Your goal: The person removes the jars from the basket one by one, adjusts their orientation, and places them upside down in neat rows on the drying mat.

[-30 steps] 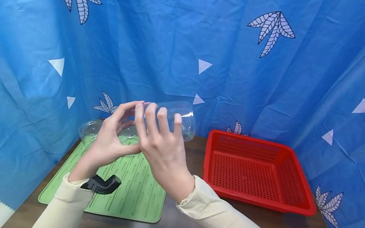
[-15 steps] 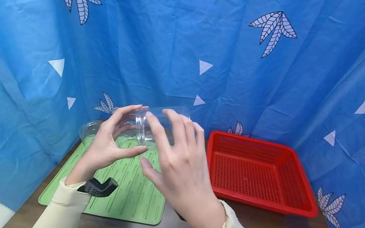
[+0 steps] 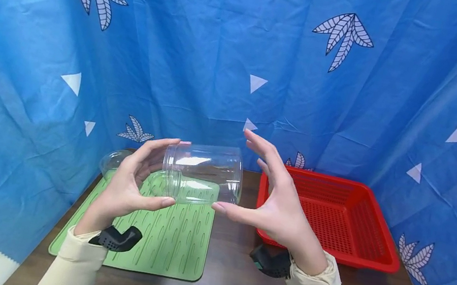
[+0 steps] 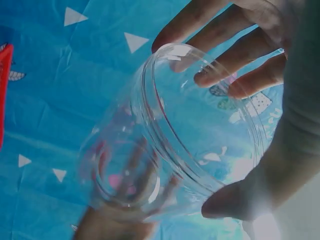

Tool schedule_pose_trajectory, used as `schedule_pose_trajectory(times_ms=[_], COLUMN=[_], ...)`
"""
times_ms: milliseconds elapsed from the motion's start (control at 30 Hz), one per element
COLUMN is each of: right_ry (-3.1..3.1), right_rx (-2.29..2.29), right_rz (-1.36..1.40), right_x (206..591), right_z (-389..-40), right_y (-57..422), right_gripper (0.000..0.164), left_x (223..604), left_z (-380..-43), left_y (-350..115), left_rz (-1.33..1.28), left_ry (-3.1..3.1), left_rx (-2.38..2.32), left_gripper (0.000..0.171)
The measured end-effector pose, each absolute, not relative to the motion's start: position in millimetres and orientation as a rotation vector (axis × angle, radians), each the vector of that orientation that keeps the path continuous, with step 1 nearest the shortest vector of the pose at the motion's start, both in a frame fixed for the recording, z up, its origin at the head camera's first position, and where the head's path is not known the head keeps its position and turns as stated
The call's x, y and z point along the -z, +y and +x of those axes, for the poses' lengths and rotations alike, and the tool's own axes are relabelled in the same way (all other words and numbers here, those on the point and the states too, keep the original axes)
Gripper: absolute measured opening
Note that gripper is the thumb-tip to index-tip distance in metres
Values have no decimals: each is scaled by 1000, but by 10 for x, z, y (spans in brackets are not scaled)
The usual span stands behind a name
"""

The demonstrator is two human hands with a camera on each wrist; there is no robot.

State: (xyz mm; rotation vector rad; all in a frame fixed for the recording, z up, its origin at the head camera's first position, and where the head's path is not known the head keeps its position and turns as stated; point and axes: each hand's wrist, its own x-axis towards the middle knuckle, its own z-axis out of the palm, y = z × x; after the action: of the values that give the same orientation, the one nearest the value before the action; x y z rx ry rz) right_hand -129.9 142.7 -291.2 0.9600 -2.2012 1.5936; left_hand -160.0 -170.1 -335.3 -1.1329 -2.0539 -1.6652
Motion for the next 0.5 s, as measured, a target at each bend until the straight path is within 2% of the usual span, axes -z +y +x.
schedule_pose_trajectory(times_ms=[133,333,500], right_ry=[-2242,-2142,-2122], right_rx=[-1807,-2122,-2141], right_rz=[1000,1041,1031], right_x=[3055,3198,3228], right_z=[-1367,-1404,-1414], right_y=[1452,1421,1398], right_gripper=[115,98,93], left_x=[3354,3380,3405], left_z=[-1589,-1590,-1598], left_y=[-1701,-1712,-1726], left_rz=[-1181,-1211,-1217], left_ry=[-2052,-2052,-2048], left_rx=[1750,1798,1808], left_gripper=[100,95,94])
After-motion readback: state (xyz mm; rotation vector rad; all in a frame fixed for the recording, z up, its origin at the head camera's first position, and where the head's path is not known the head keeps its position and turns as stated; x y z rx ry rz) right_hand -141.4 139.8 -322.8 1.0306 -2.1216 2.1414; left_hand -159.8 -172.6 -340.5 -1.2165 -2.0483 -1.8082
